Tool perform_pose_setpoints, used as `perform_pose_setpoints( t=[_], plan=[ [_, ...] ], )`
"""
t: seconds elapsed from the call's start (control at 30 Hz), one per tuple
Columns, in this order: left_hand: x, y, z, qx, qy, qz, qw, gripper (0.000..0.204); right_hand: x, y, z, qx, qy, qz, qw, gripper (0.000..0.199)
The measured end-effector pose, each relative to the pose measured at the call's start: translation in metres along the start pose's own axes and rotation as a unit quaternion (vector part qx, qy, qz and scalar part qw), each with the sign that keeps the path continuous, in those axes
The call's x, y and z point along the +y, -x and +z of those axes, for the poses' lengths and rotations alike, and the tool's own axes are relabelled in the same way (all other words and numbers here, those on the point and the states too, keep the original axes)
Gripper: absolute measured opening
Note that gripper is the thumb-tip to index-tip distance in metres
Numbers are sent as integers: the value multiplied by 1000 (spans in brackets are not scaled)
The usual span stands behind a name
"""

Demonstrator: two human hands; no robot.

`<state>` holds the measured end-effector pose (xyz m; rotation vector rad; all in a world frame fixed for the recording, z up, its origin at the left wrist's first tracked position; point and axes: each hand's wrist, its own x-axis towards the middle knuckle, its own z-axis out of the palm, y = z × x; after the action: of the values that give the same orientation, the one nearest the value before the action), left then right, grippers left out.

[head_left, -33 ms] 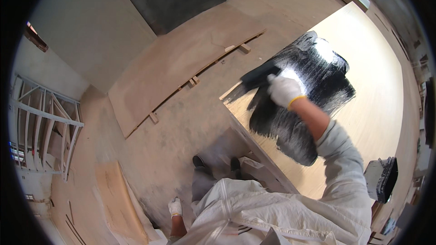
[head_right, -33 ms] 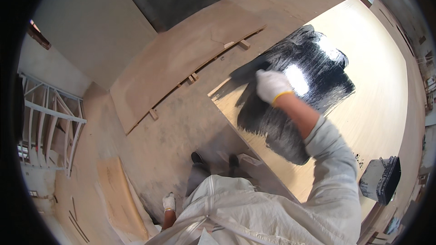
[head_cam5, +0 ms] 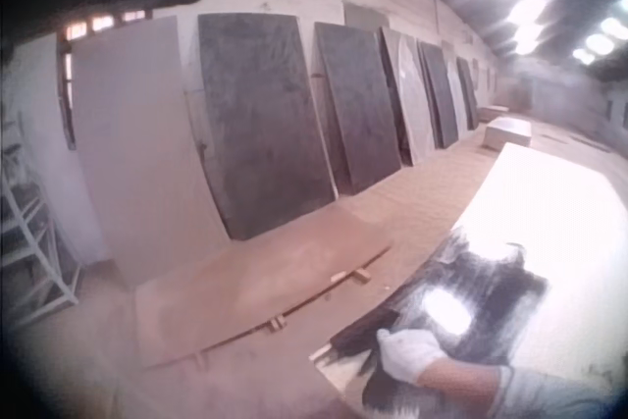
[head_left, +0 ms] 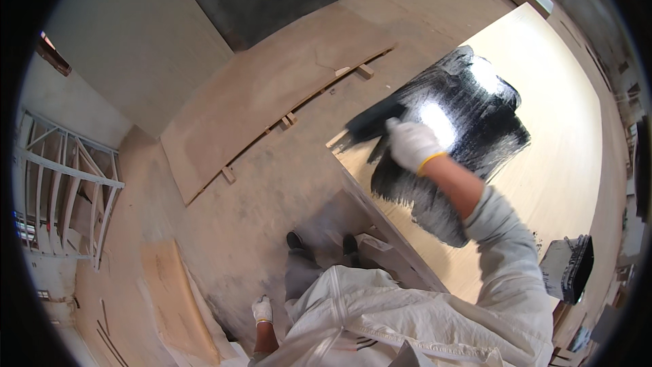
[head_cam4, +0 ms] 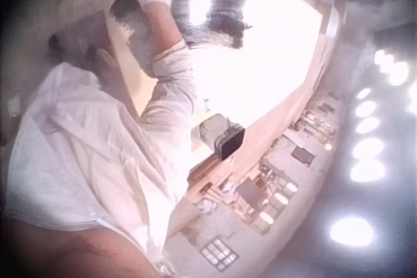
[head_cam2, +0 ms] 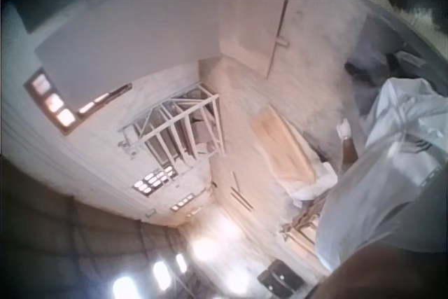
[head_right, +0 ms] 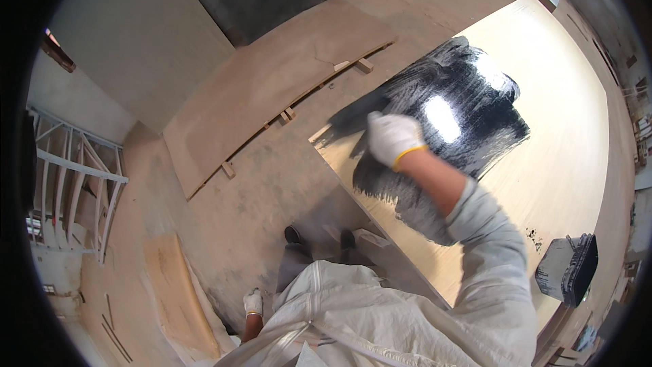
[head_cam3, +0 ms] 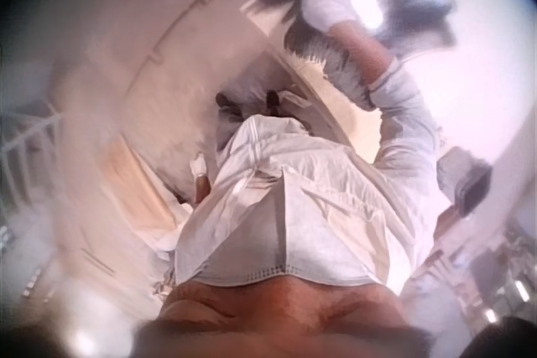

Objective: The person lifts and positions a large wooden board, then uses a brush to apply black paint across its surface. The person repeatedly dips the brush into a container and spreads the paint in broad strokes.

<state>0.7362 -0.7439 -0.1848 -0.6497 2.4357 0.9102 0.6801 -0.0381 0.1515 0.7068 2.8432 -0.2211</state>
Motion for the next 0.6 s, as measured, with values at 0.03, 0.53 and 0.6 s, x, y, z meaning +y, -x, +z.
perform_pose_setpoints(
  t=[0.03, 0.53, 0.6],
  plan=[
    [-3, 9, 8, -12, 11, -31, 999, 32, -29, 11, 2, -16, 0, -15, 1000, 32],
    [-37, 32, 39, -75, 16, -6, 997, 33, -62, 58, -15, -71, 62, -69, 993, 49],
    [-49, 41, 34, -49, 10, -17, 999, 32, -54, 79, -25, -92, 69, -92, 989, 53]
  ],
)
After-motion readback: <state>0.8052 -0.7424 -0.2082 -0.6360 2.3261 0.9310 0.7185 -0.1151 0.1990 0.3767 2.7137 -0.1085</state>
